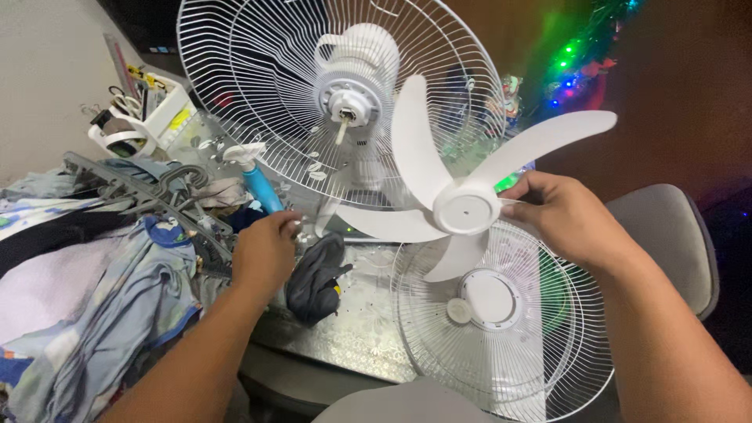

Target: The person wipes the fan motor housing with a dark cloth, then installs the fan blade onto the motor shaft and secures it by tightening the central nut. The fan blade is mounted inside the front grille.

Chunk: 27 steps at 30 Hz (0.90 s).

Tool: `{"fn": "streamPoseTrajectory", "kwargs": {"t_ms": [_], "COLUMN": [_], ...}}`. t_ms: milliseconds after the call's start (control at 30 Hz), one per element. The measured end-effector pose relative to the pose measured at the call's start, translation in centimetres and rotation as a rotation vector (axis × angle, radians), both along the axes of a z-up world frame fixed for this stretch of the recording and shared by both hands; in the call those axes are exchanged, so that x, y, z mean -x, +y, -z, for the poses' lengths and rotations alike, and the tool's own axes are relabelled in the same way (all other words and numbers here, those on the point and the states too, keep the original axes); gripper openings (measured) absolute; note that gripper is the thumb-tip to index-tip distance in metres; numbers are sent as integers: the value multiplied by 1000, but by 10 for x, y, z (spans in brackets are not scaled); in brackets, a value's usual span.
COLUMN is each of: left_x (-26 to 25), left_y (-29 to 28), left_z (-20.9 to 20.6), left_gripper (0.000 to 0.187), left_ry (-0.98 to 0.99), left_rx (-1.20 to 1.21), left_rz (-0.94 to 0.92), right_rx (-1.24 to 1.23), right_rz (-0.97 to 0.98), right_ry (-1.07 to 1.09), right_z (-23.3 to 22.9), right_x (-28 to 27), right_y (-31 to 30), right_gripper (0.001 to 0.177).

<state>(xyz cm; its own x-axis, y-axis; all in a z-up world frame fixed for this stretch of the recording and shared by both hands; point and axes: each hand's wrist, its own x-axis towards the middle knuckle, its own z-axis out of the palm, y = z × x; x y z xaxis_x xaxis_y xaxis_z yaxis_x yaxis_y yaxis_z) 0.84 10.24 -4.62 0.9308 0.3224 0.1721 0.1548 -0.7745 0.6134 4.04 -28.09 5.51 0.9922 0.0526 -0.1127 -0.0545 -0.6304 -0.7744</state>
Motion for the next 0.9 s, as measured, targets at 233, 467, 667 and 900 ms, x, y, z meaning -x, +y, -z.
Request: {"fn": "streamPoseTrajectory", "kwargs": {"t_ms": [233, 467, 667, 900], "left_x": [4, 2, -2, 0], "left_y": [-45, -112, -95, -75], "left_z": [-3, -49, -41, -43], "left_gripper": [28, 76, 73, 35], "left_ry": [-48, 170, -9, -30], "left_rx": [382, 1177, 1565, 1880], "left_rz": [112, 222, 318, 393], "right_rx": [64, -127, -51, -170], "right_rz": [-59, -191, -374, -587], "right_ry": [-76, -442, -660, -546], "right_z": [1, 27, 28, 25], "right_x": [2, 15, 30, 33], "right_y": [22, 70, 91, 96], "right_gripper": [17, 27, 38, 29]}}
